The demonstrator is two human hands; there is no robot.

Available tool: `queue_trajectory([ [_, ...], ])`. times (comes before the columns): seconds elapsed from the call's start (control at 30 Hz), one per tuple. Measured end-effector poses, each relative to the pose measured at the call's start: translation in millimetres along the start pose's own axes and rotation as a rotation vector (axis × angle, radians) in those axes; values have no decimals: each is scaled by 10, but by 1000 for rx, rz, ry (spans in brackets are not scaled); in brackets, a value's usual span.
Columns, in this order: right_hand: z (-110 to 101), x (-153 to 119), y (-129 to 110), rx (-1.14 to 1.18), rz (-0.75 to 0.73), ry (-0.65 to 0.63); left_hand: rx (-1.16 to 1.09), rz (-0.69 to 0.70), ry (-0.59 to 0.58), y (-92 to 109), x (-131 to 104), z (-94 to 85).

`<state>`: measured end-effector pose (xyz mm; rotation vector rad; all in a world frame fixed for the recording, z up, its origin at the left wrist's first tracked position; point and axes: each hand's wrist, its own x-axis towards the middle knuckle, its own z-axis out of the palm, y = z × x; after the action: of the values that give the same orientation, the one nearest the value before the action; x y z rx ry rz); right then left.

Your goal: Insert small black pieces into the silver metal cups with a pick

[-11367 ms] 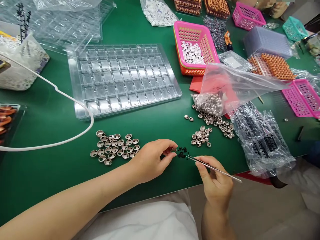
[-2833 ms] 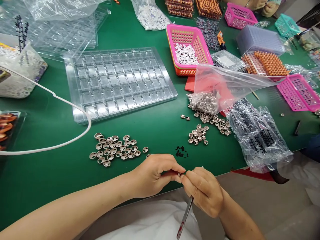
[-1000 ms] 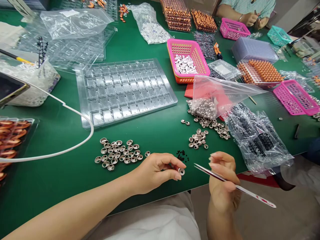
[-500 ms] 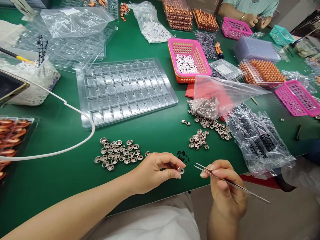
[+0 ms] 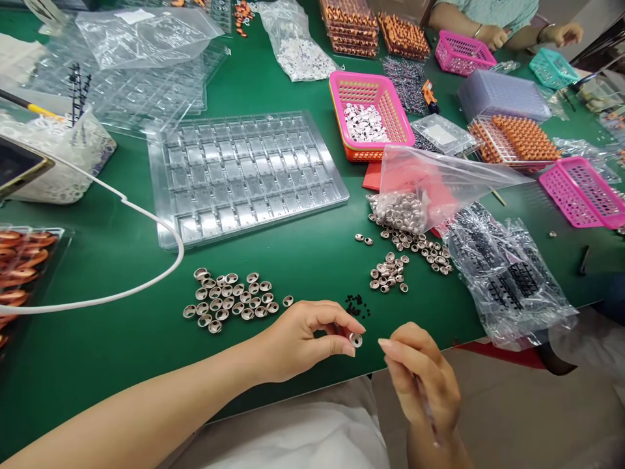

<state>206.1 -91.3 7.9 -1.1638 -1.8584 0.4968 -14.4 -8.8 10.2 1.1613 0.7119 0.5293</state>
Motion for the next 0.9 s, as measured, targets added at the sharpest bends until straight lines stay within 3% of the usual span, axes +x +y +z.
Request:
queue_trajectory([
  [0.2, 31, 92, 76, -120, -244, -168, 146, 127, -36, -19, -14, -8],
  [0.47, -52, 98, 142, -232, -418, -288, 276, 286, -70, -85, -26, -7],
  [0.9, -98, 227, 35, -135, -459, -346, 337, 399, -58, -70, -55, 39],
])
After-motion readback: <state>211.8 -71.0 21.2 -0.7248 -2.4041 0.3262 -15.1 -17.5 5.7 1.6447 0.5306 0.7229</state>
